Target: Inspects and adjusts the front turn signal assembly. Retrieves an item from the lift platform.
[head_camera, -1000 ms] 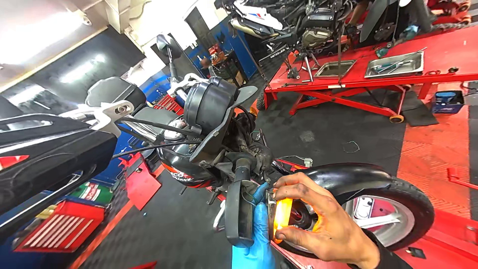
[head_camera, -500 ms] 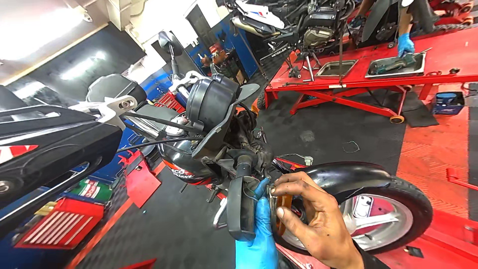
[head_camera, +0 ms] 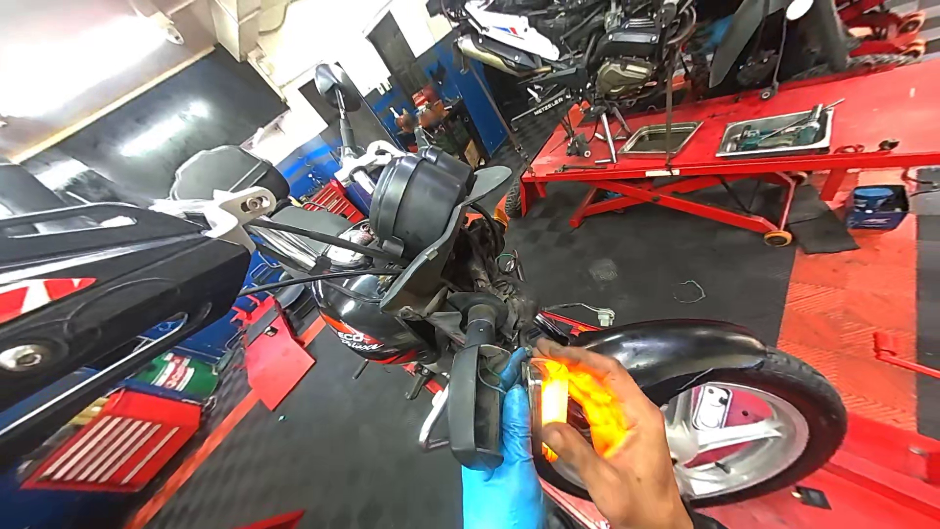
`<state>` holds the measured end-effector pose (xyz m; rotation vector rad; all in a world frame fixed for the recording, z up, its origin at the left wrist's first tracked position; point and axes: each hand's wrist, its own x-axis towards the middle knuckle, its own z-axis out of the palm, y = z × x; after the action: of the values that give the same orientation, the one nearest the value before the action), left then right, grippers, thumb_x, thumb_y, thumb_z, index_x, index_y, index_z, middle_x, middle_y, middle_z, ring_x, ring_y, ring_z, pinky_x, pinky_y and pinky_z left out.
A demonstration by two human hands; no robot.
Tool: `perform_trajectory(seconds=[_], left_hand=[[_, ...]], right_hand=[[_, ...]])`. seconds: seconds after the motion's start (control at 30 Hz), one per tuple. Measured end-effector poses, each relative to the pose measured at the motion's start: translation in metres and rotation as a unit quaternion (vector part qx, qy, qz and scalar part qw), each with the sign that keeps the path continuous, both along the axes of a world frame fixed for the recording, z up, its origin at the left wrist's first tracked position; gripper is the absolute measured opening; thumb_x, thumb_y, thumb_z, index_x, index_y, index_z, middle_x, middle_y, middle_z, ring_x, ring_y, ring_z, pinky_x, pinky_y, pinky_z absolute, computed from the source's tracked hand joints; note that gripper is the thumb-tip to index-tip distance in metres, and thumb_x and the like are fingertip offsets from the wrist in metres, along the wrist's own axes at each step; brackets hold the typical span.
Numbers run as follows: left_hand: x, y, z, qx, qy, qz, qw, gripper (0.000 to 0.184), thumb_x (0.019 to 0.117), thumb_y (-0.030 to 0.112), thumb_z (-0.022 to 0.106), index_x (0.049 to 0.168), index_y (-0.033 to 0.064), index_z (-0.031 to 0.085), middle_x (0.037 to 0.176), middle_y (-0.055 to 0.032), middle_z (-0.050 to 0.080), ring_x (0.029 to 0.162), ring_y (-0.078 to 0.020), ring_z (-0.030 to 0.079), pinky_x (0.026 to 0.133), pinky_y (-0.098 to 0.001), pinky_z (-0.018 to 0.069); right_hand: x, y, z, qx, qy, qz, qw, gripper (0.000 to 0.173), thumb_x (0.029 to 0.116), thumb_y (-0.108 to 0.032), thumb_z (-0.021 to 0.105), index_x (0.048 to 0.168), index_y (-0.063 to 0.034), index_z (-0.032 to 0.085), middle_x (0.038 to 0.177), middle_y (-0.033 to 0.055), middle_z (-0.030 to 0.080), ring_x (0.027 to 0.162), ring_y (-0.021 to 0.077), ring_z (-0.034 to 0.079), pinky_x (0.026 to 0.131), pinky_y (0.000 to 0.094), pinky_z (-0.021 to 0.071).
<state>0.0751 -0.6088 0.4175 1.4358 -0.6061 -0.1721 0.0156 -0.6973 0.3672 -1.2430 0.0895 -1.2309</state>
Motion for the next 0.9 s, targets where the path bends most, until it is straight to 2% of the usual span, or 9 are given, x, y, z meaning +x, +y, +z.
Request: perform_trajectory(seconds=[0.07, 0.17, 0.33, 0.47, 0.57, 0.67, 0.77, 0.83, 0.9], left_hand=[[-0.001, 0.001, 0.003, 0.001, 0.001, -0.007, 1.0, 0.033, 0.1022, 0.007, 0.057, 0.132, -0.007, 0.06, 0.122, -0.0175, 0.07, 0.114, -0.0205, 0.068, 0.102, -0.0327, 0.056], [-0.001, 0.0, 0.003, 0.007, 0.0, -0.004, 1.0, 0.032, 0.1018, 0.007, 0.057, 0.131, -0.0065, 0.061, 0.124, -0.0175, 0.07, 0.115, -0.022, 0.068, 0.103, -0.0341, 0.0555], [-0.006, -0.004, 0.002, 0.008, -0.002, -0.015, 1.0, 0.034, 0.1066, 0.012, 0.05, 0.134, -0.004, 0.062, 0.126, -0.0168, 0.069, 0.115, -0.0223, 0.068, 0.101, -0.0339, 0.0561], [-0.004, -0.003, -0.001, 0.043, -0.04, -0.022, 0.998, 0.038, 0.1083, 0.017, 0.045, 0.138, -0.0008, 0.06, 0.13, -0.0136, 0.067, 0.118, -0.0184, 0.066, 0.103, -0.031, 0.0534], [-0.005, 0.0, 0.002, 0.093, -0.069, -0.012, 0.993, 0.039, 0.109, 0.02, 0.044, 0.139, 0.0006, 0.06, 0.134, -0.0105, 0.067, 0.124, -0.0127, 0.062, 0.109, -0.027, 0.0487], [-0.01, 0.0, 0.005, 0.107, -0.058, 0.026, 0.992, 0.036, 0.1079, 0.018, 0.047, 0.133, -0.0045, 0.062, 0.125, -0.0116, 0.07, 0.118, -0.0078, 0.065, 0.105, -0.0229, 0.0505], [-0.006, 0.006, 0.008, 0.062, 0.043, -0.01, 0.997, 0.036, 0.107, 0.017, 0.052, 0.136, -0.0033, 0.059, 0.125, -0.0139, 0.069, 0.116, -0.0151, 0.067, 0.103, -0.0302, 0.0549], [0.002, 0.012, 0.008, 0.025, 0.087, -0.065, 0.994, 0.04, 0.1041, 0.014, 0.058, 0.14, -0.004, 0.055, 0.133, -0.0176, 0.065, 0.123, -0.0228, 0.064, 0.107, -0.0373, 0.0531], [0.009, 0.014, 0.005, -0.01, 0.098, -0.088, 0.991, 0.045, 0.099, 0.01, 0.065, 0.139, -0.0082, 0.052, 0.132, -0.0222, 0.063, 0.123, -0.0267, 0.063, 0.106, -0.04, 0.0533]], right_hand=[[-0.006, -0.009, -0.013, -0.073, -0.003, 0.057, 0.996, 0.068, 0.0892, -0.027, 0.077, 0.146, 0.0, 0.051, 0.148, 0.0194, 0.055, 0.132, 0.0357, 0.059, 0.11, 0.0512, 0.0547], [-0.013, -0.025, -0.021, -0.171, 0.036, 0.098, 0.98, 0.084, 0.0835, -0.019, 0.081, 0.156, -0.006, 0.042, 0.161, 0.0166, 0.041, 0.143, 0.0356, 0.049, 0.117, 0.0537, 0.049], [-0.016, -0.035, -0.014, -0.276, 0.083, 0.008, 0.957, 0.076, 0.0872, -0.029, 0.083, 0.153, -0.0086, 0.049, 0.157, 0.012, 0.049, 0.14, 0.0238, 0.054, 0.112, 0.0413, 0.0539], [-0.011, -0.034, -0.018, -0.268, 0.075, -0.001, 0.96, 0.078, 0.0869, -0.031, 0.084, 0.153, -0.0086, 0.048, 0.155, 0.0118, 0.051, 0.138, 0.0227, 0.055, 0.111, 0.0403, 0.0546], [-0.006, -0.033, -0.021, -0.273, 0.074, -0.005, 0.959, 0.08, 0.0882, -0.031, 0.082, 0.155, -0.0076, 0.045, 0.157, 0.0125, 0.049, 0.139, 0.0227, 0.054, 0.112, 0.0402, 0.0539], [-0.002, -0.031, -0.022, -0.286, 0.066, -0.008, 0.956, 0.082, 0.0893, -0.028, 0.081, 0.156, -0.0044, 0.041, 0.159, 0.0161, 0.045, 0.142, 0.0252, 0.051, 0.113, 0.0399, 0.0526], [-0.005, -0.031, -0.019, -0.273, 0.079, 0.035, 0.958, 0.084, 0.092, -0.031, 0.077, 0.16, -0.0051, 0.035, 0.162, 0.0139, 0.041, 0.145, 0.0237, 0.047, 0.117, 0.0403, 0.0495], [-0.01, -0.031, -0.018, -0.222, 0.062, 0.069, 0.971, 0.075, 0.0968, -0.038, 0.067, 0.157, -0.0015, 0.039, 0.157, 0.0137, 0.049, 0.141, 0.0249, 0.052, 0.116, 0.0447, 0.0499], [-0.012, -0.028, -0.016, -0.174, 0.052, 0.068, 0.981, 0.069, 0.104, -0.05, 0.053, 0.151, 0.0008, 0.048, 0.149, 0.0146, 0.057, 0.135, 0.0266, 0.058, 0.114, 0.0483, 0.0518]])
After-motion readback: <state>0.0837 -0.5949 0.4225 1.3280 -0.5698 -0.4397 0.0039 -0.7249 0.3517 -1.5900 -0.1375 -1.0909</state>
